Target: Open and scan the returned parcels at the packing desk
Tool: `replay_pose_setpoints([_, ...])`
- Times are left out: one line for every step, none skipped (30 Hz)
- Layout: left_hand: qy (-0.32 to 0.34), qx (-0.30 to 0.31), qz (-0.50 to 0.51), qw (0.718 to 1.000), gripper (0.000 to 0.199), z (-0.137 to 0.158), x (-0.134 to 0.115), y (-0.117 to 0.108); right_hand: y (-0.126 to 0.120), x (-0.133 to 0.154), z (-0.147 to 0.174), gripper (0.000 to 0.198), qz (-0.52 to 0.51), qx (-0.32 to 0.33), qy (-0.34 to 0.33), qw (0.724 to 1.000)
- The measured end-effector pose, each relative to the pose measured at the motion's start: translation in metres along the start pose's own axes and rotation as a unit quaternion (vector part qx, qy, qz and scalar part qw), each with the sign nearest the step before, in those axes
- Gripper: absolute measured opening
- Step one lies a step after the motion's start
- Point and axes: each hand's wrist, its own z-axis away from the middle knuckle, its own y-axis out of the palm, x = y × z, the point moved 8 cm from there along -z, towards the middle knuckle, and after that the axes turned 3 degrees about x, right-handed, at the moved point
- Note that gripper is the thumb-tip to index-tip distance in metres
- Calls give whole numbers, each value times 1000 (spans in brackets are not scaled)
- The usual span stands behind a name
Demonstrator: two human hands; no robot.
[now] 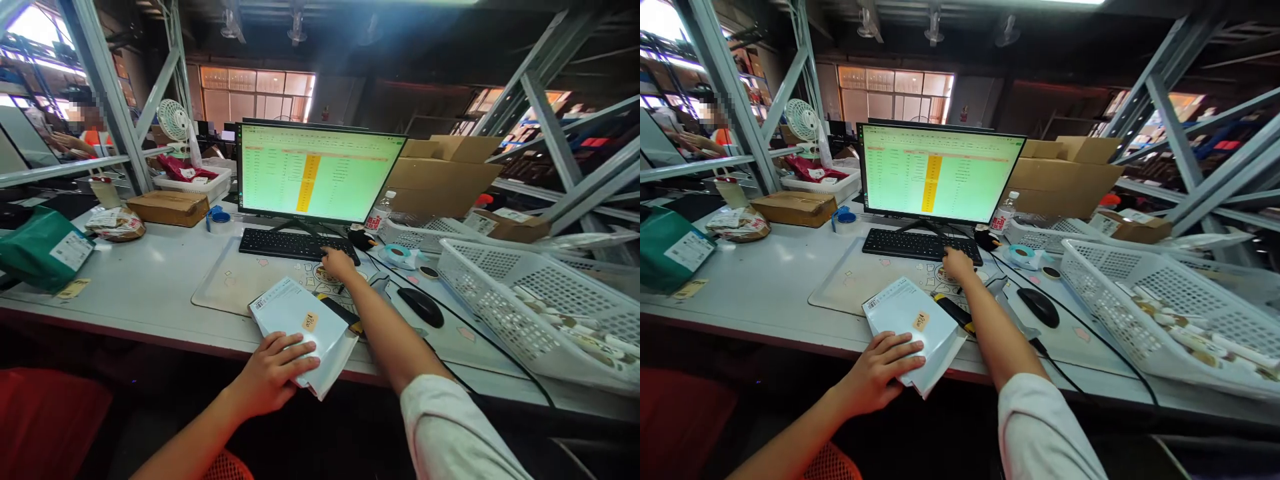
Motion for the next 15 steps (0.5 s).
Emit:
replay_pose_setpoints([0, 0, -2, 1000, 58, 0, -1, 0, 3, 2, -2, 47, -2, 17, 3, 1000])
replay_pose_setpoints([-2, -1, -5, 1000, 58, 0, -1, 1, 4, 4, -3, 46, -5, 35, 3, 999])
replay_pose_setpoints([-3, -2, -9, 1000, 57, -1, -2, 1, 4, 7, -2, 46, -8, 49, 1, 999])
replay_pose_setpoints([-6, -3, -14, 1000, 56, -1, -2, 1, 2, 11, -1, 47, -13, 61, -6, 998])
replay_pose_setpoints([-8, -3, -19, 1000, 56, -1, -2, 0, -1, 17, 1, 47, -20, 70, -20, 997])
replay_pose_setpoints([-9, -5, -26, 1000, 55, -2, -2, -1, -4, 25, 5, 47, -29, 82, -42, 995])
replay_pose_setpoints([-8, -9, -33, 999, 55, -3, -2, -2, -6, 34, 11, 48, -41, 100, -70, 992])
replay_pose_setpoints([-5, -17, -41, 999, 55, -3, -2, -3, -7, 43, 19, 50, -54, 124, -99, 986])
replay_pose_setpoints([1, -27, -48, 999, 55, -4, -2, -5, -7, 53, 31, 54, -67, 154, -130, 977])
replay_pose_setpoints([8, -41, -53, 998, 55, -4, -3, -7, -5, 62, 45, 58, -79, 188, -162, 965])
replay_pose_setpoints([17, -59, -57, 996, 55, -3, -5, -9, -4, 69, 62, 61, -88, 217, -193, 953])
replay_pose_setpoints([24, -78, -59, 995, 57, 0, -8, -10, -4, 75, 80, 63, -94, 237, -216, 942])
replay_pose_setpoints([31, -97, -59, 993, 59, 4, -11, -10, -5, 78, 98, 65, -99, 247, -233, 935])
replay_pose_setpoints([39, -111, -59, 991, 63, 10, -15, -9, -6, 78, 114, 72, -103, 243, -237, 935])
replay_pose_setpoints([45, -122, -60, 990, 67, 17, -17, -7, -8, 75, 126, 82, -111, 238, -225, 938])
